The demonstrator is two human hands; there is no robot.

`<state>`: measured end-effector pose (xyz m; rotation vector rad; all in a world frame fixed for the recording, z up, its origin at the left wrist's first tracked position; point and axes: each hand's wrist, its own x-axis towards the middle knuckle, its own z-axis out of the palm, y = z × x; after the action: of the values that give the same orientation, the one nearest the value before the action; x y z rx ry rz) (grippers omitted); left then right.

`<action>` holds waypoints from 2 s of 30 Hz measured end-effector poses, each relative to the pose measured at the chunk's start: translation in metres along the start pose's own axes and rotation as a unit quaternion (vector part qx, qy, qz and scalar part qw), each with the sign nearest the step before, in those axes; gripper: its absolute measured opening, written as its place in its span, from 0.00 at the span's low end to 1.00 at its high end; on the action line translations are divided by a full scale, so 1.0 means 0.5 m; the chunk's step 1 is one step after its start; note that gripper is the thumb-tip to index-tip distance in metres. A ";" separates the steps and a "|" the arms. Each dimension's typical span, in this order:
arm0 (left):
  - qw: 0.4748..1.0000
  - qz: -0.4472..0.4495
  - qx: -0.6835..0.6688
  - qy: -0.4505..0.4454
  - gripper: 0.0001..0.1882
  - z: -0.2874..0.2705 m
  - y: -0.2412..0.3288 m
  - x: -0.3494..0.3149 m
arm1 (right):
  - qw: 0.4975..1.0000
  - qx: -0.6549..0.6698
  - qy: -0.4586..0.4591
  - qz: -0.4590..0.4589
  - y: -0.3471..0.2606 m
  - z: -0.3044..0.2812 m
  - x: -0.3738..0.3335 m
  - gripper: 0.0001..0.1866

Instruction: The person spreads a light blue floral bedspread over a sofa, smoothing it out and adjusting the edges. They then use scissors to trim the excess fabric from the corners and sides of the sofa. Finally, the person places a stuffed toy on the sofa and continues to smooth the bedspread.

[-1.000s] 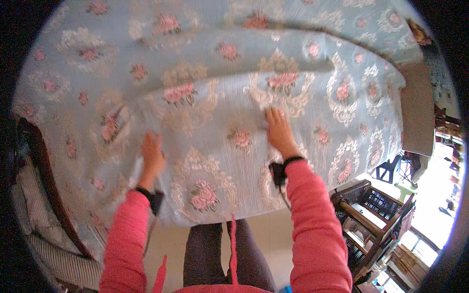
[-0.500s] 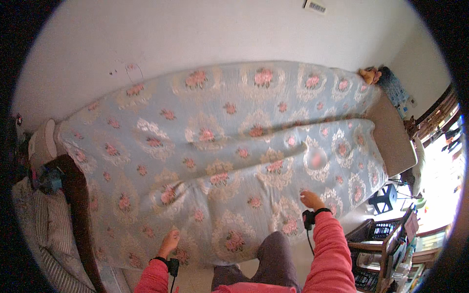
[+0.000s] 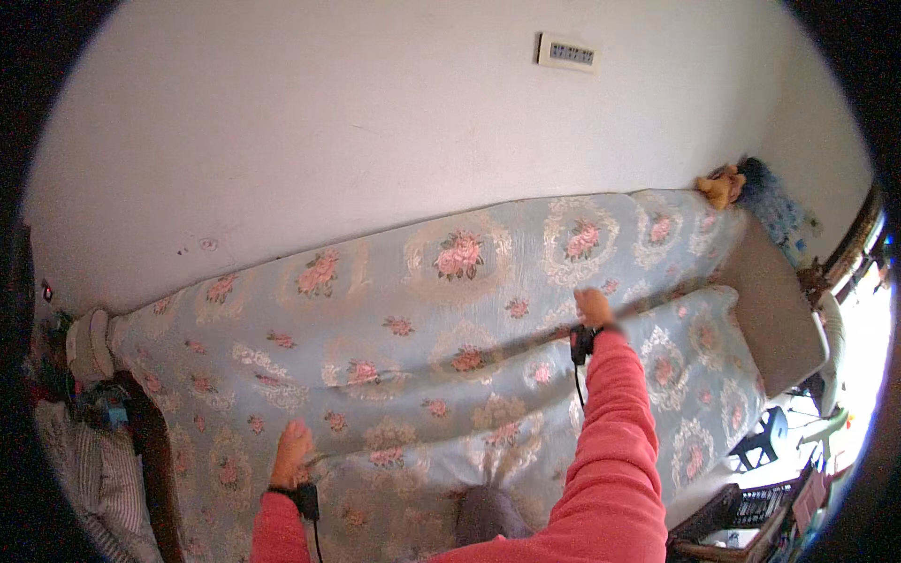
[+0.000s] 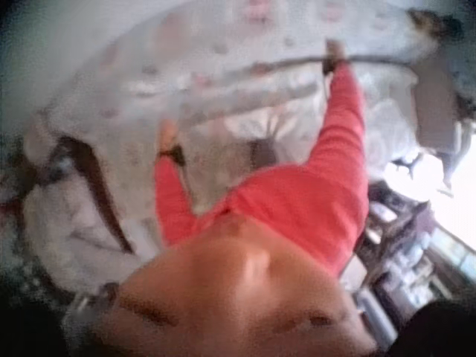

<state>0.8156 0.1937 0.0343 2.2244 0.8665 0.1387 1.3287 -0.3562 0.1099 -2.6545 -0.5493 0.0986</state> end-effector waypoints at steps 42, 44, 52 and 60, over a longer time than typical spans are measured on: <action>0.897 0.204 0.182 0.347 0.20 0.173 0.583 0.615 | 0.922 0.062 0.314 -0.219 -0.122 -0.037 0.505 0.12; 0.905 0.194 0.183 0.332 0.20 0.166 0.598 0.608 | 0.913 -0.098 0.270 -0.289 -0.123 -0.054 0.505 0.13; 0.900 0.191 0.251 0.300 0.18 0.154 0.597 0.606 | 0.930 -0.055 0.262 -0.252 -0.155 -0.101 0.517 0.10; 0.894 0.213 0.268 0.288 0.18 0.150 0.592 0.622 | 0.949 -0.012 0.181 -0.258 -0.156 -0.041 0.467 0.16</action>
<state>1.2407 0.1932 0.1306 2.9412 0.7518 0.9046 1.5181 -0.2074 0.1651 -2.3741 -1.0879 -0.5398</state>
